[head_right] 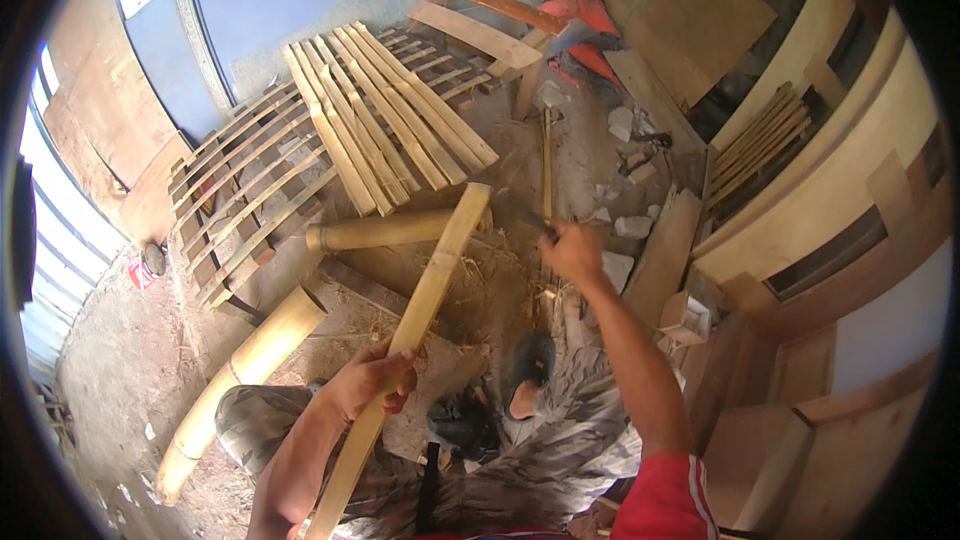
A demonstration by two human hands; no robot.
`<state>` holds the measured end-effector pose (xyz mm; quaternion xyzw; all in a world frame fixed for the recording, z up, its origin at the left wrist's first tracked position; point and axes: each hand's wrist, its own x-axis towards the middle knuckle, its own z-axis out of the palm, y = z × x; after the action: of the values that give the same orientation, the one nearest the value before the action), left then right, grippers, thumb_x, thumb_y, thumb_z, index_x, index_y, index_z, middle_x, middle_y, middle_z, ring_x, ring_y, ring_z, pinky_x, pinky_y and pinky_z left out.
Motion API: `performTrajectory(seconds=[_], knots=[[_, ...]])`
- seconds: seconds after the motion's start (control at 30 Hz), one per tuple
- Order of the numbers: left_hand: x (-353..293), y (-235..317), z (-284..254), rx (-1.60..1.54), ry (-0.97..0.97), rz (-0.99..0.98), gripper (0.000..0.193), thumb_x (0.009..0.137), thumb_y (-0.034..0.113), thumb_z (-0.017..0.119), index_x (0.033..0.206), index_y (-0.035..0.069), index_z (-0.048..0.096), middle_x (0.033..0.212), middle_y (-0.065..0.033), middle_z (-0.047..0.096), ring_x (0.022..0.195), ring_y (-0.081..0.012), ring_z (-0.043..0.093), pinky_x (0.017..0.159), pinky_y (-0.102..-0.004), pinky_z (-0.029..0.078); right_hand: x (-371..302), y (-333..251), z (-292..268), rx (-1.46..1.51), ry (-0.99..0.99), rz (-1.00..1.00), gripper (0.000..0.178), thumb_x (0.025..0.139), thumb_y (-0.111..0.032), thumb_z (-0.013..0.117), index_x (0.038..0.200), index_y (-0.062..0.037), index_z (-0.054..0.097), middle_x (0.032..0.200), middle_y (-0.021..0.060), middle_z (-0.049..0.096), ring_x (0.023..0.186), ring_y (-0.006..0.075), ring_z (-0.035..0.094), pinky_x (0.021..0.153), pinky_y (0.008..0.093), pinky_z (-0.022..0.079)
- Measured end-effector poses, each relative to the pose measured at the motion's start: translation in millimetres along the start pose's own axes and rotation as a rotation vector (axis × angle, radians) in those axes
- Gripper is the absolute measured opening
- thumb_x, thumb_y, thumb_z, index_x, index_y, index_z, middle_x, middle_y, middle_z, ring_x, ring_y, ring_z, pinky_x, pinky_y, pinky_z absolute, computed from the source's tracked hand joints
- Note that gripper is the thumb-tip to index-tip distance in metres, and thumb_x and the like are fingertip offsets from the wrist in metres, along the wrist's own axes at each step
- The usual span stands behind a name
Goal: The person sits on the floor in a workshop and uses a machete to split long bamboo poles into thin strips. They repeatedly strike the bamboo, separate the strips, and stack them on a nearby wooden pallet. The person also uses a knife to further refine the bamboo pieces.
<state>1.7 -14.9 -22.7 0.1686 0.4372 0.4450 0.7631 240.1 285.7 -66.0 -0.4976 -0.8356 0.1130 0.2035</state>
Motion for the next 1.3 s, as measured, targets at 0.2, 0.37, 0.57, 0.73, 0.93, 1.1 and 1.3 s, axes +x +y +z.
performTrajectory(seconds=[0.2, 0.37, 0.57, 0.73, 0.93, 1.1, 1.3], knots=[[9, -8, -6, 0.201, 0.099, 0.159, 0.021, 0.104, 0.027, 0.049, 0.115, 0.008, 0.049, 0.074, -0.0039, 0.054, 0.054, -0.0118, 0.049, 0.049, -0.0273, 0.041, 4, 9, -17, -0.013, 0.047, 0.174, 0.036, 0.082, -0.033, 0.065, 0.091, 0.001, 0.07, 0.075, 0.0216, 0.068, 0.076, 0.0407, 0.067, 0.07, 0.049, 0.053], [20, -17, 5, 0.279, 0.174, 0.25, 0.024, 0.104, 0.026, 0.05, 0.119, 0.008, 0.048, 0.075, 0.0006, 0.054, 0.056, -0.0069, 0.049, 0.05, -0.0239, 0.04, -55, -51, -12, -0.035, -0.042, -0.269, 0.027, 0.074, -0.029, 0.075, 0.089, -0.0065, 0.071, 0.069, 0.0143, 0.066, 0.064, 0.0328, 0.066, 0.058, 0.0449, 0.05], [23, -26, 2, 0.38, 0.248, 0.349, 0.044, 0.103, 0.023, 0.049, 0.143, 0.008, 0.039, 0.078, -0.0001, 0.054, 0.063, -0.009, 0.052, 0.057, -0.0256, 0.042, -76, -97, -11, -0.071, -0.194, -0.499, 0.029, 0.074, -0.035, 0.075, 0.088, -0.0105, 0.068, 0.072, 0.0113, 0.068, 0.067, 0.0336, 0.068, 0.059, 0.0469, 0.052], [22, -28, 3, 0.634, 0.389, 0.338, 0.049, 0.101, 0.022, 0.049, 0.147, 0.009, 0.037, 0.085, -0.0109, 0.061, 0.074, -0.0205, 0.061, 0.071, -0.0353, 0.048, -58, -82, 3, -0.08, -0.144, -0.29, 0.027, 0.073, -0.036, 0.076, 0.082, -0.0122, 0.067, 0.065, 0.01, 0.065, 0.064, 0.0344, 0.067, 0.055, 0.0478, 0.05], [19, -30, 9, 0.768, 0.483, 0.431, 0.051, 0.1, 0.021, 0.05, 0.148, 0.01, 0.036, 0.094, -0.0204, 0.064, 0.088, -0.0333, 0.066, 0.079, -0.0407, 0.049, -40, -77, 12, -0.023, -0.21, -0.213, 0.029, 0.077, -0.04, 0.073, 0.083, -0.0125, 0.067, 0.066, 0.0112, 0.066, 0.066, 0.034, 0.068, 0.061, 0.0486, 0.053], [18, -14, 16, 0.651, 0.476, 0.323, 0.05, 0.099, 0.018, 0.048, 0.147, 0.009, 0.036, 0.099, -0.0255, 0.064, 0.098, -0.0445, 0.064, 0.084, -0.0445, 0.048, -44, -94, 12, -0.099, -0.22, -0.354, 0.027, 0.077, -0.038, 0.073, 0.081, -0.0116, 0.07, 0.064, 0.0126, 0.065, 0.066, 0.0347, 0.068, 0.06, 0.0484, 0.053], [26, -37, 7, 0.748, 0.346, 0.488, 0.049, 0.099, 0.019, 0.05, 0.146, 0.008, 0.038, 0.095, -0.0157, 0.062, 0.085, -0.0229, 0.062, 0.079, -0.0359, 0.049, 9, -66, 8, -0.09, -0.045, -0.187, 0.029, 0.073, -0.036, 0.075, 0.083, -0.01, 0.068, 0.064, 0.0148, 0.065, 0.065, 0.036, 0.067, 0.058, 0.0492, 0.051]])
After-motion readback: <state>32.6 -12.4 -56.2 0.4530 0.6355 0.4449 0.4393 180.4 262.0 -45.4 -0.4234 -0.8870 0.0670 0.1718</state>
